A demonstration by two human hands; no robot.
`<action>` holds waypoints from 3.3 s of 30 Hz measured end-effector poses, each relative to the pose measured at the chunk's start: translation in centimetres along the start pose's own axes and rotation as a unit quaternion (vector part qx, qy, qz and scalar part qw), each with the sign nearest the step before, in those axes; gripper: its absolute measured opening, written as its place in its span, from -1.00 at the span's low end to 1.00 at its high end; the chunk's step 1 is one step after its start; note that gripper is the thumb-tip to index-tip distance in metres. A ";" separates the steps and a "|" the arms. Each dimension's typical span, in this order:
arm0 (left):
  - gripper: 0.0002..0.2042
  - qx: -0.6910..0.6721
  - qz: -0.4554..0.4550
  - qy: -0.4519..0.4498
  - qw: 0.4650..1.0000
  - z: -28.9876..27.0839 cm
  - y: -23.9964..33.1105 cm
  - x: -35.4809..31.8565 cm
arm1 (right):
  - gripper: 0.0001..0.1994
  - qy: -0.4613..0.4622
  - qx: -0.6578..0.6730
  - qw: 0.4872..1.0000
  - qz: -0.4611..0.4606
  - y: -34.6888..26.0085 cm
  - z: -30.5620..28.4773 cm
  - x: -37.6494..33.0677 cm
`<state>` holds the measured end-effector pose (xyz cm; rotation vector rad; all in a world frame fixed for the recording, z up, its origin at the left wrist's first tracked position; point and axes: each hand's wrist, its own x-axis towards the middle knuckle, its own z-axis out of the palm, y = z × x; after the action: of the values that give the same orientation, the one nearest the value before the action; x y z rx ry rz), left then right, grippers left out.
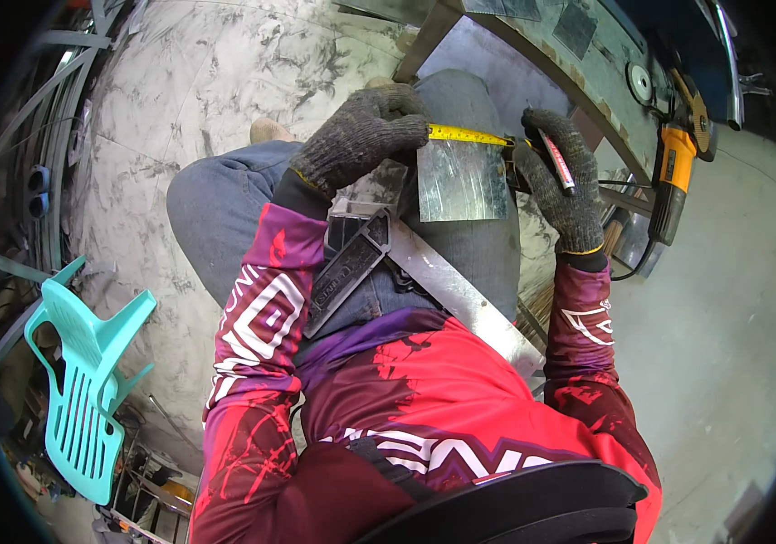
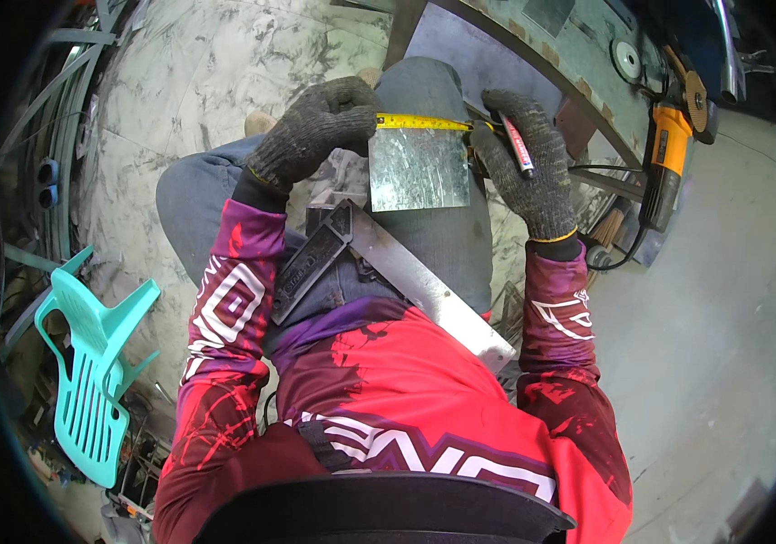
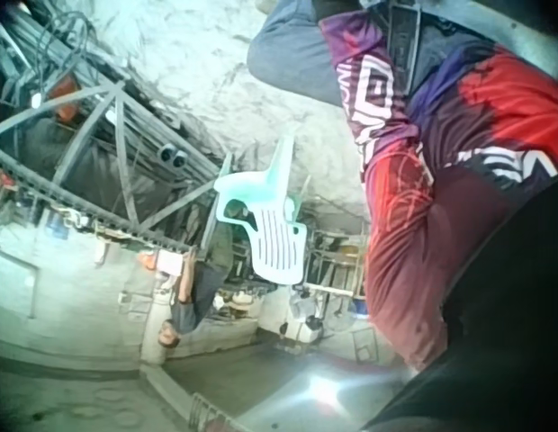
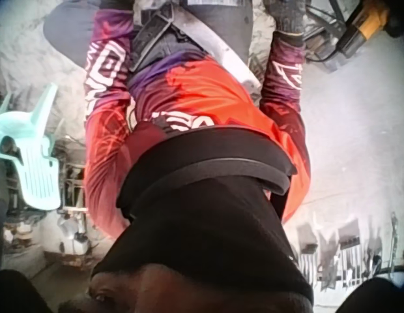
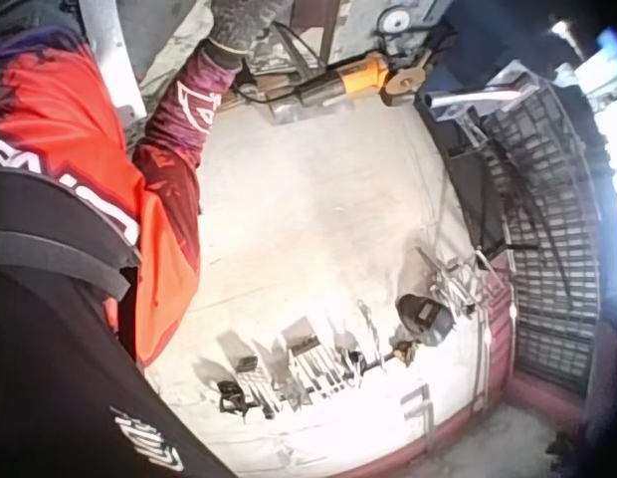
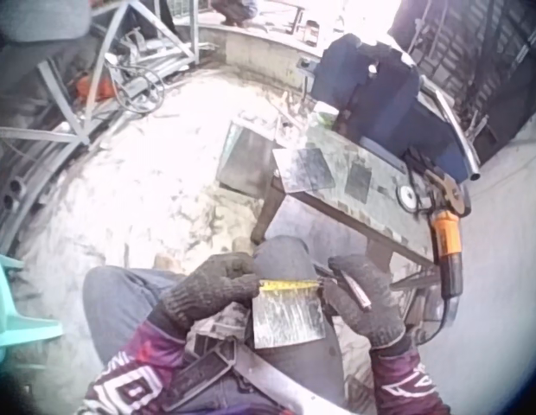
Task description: Measure a metal sheet, mark it, and cut/grind it using an angle grinder.
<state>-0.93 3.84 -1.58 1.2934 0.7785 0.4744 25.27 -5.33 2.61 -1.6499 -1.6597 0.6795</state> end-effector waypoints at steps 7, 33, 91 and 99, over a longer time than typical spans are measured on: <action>-0.77 -0.082 0.015 0.002 0.997 0.3 -0.4 -0.9 | -0.57 -0.089 -0.024 0.996 -0.012 -0.9 0.2 0.0; -0.53 0.033 -0.004 0.140 0.990 3.1 -1.3 -2.6 | -0.73 0.028 -0.057 0.997 -0.048 0.8 1.0 -1.1; -0.47 0.310 0.074 0.095 0.943 7.4 11.7 16.4 | -0.56 0.092 0.065 0.991 0.068 0.6 0.0 -2.9; -0.46 0.455 0.141 0.098 0.873 12.4 9.9 22.3 | -0.56 0.037 -0.166 0.977 -0.127 3.5 1.9 -1.7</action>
<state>24.11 13.59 3.49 2.2905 1.0426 0.4908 25.94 -6.64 -1.44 -1.6191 -1.9649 0.2209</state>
